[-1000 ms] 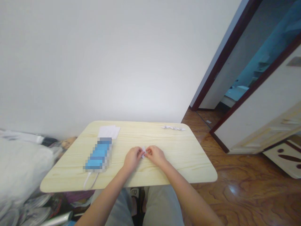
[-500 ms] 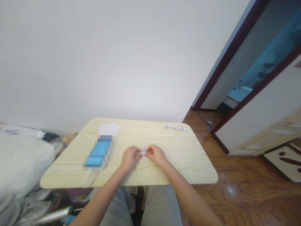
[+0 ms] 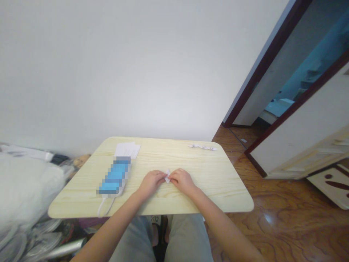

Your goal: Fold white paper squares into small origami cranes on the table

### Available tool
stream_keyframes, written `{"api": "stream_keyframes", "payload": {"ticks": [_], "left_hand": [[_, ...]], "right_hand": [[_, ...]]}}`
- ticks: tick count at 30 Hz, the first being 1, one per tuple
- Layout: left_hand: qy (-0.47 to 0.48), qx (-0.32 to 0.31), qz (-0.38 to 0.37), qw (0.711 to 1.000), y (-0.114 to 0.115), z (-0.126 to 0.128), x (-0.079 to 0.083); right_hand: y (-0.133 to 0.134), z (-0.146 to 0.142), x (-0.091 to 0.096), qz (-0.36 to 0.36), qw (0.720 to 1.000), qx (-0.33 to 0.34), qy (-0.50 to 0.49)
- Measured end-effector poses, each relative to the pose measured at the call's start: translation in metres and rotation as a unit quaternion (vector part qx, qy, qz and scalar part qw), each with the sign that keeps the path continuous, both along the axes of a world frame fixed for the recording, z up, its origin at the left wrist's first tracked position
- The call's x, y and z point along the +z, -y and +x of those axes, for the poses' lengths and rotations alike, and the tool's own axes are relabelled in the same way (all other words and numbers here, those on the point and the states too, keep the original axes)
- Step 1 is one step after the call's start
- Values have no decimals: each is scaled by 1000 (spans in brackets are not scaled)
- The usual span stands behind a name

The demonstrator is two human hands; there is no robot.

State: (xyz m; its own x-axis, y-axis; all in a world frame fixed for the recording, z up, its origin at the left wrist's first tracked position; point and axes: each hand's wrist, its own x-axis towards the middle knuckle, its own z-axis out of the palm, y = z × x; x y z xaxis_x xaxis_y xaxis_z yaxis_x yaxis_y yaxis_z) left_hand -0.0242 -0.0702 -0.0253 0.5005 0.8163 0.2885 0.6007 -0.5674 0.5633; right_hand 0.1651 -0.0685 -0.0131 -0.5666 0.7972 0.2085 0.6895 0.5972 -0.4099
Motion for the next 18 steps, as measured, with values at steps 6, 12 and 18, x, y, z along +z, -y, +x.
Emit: {"api": "stream_keyframes", "payload": {"ticks": [6,12,18], "left_hand": [[-76,-22,-2,997,0,-8,2],[-116,-51,9,992,13,-15,10],[-110,-76,9,991,15,-21,11]], "right_hand": [[7,3,0,40,996,51,63],[22,9,-1,51,994,72,70],[21,12,-5,15,998,43,45]]}}
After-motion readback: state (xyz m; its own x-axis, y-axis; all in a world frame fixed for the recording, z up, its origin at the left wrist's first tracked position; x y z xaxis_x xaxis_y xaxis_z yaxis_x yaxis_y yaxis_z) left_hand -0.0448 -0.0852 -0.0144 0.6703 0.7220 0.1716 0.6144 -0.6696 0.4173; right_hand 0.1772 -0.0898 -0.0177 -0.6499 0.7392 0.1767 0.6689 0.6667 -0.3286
